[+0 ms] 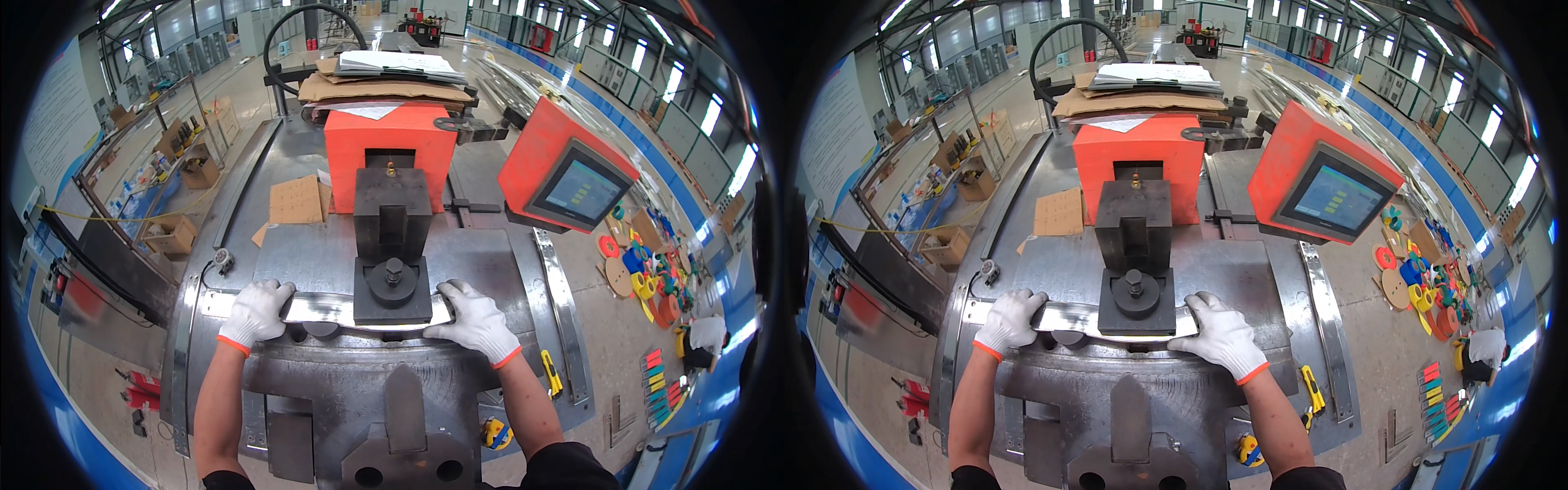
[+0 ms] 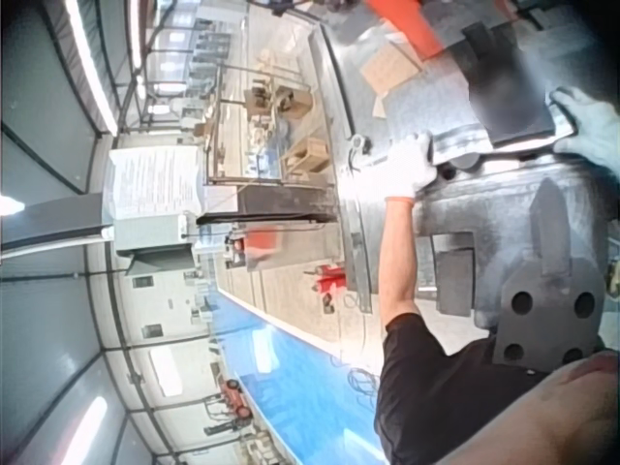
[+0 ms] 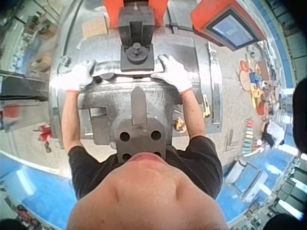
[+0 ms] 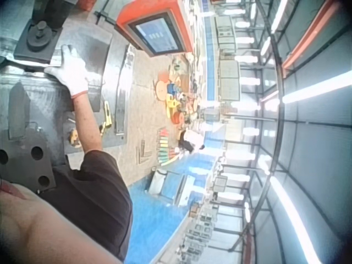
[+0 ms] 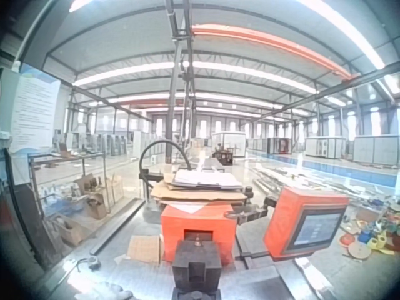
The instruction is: The person measures a metal frame with a tape measure, then walks to a press brake machine. They place a metal strip into the press brake, adjust its position, and operate the machine to bend the metal. The person repeats the bending process on the same strip multiple times.
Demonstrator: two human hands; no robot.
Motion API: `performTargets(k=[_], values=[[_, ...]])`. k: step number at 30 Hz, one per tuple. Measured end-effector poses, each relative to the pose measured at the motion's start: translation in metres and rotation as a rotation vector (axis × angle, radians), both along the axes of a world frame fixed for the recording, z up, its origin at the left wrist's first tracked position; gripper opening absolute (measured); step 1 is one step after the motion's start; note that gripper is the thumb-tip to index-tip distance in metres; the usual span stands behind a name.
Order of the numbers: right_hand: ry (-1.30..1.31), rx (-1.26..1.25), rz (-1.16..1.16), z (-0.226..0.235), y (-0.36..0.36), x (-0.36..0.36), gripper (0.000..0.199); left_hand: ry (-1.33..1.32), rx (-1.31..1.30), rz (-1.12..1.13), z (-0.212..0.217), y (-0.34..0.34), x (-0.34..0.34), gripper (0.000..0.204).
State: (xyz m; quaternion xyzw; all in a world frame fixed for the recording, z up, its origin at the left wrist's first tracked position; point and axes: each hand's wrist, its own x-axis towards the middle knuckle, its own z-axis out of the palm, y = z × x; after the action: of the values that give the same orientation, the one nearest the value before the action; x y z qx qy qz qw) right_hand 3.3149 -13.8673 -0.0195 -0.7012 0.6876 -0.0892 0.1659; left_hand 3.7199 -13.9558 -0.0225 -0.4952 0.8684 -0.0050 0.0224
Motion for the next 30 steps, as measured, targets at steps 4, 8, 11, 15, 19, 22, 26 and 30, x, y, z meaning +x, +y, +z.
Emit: performTargets(k=[4, 8, 11, 15, 19, 22, 26, 30], values=[[-0.006, -0.006, -0.002, -0.001, 0.0, 0.0, 0.093, 0.015, -0.014, -0.002, -0.002, 0.0, 0.001, 0.054], [-0.016, 0.001, -0.002, -0.001, 0.0, -0.001, 0.092, 0.031, -0.013, 0.01, -0.004, 0.0, 0.0, 0.053], [-0.026, 0.0, -0.002, 0.0, 0.0, 0.0, 0.092, 0.023, 0.001, 0.014, -0.004, 0.0, 0.002, 0.054], [-0.011, -0.025, -0.008, -0.001, 0.001, 0.0, 0.091, 0.001, -0.012, 0.011, -0.002, 0.002, -0.002, 0.054], [-0.002, -0.012, -0.02, 0.002, -0.001, -0.001, 0.092, 0.004, -0.021, 0.017, -0.002, 0.001, -0.004, 0.055], [0.011, -0.067, -0.008, -0.004, -0.002, -0.003, 0.095, 0.024, -0.004, 0.005, -0.004, -0.001, -0.002, 0.056], [-0.022, -0.109, -0.004, -0.005, 0.0, -0.001, 0.094, 0.078, -0.042, 0.003, -0.011, 0.0, 0.001, 0.055], [-0.04, -0.09, -0.023, -0.016, -0.005, -0.003, 0.096, 0.091, -0.04, -0.004, -0.01, -0.001, 0.0, 0.055]])
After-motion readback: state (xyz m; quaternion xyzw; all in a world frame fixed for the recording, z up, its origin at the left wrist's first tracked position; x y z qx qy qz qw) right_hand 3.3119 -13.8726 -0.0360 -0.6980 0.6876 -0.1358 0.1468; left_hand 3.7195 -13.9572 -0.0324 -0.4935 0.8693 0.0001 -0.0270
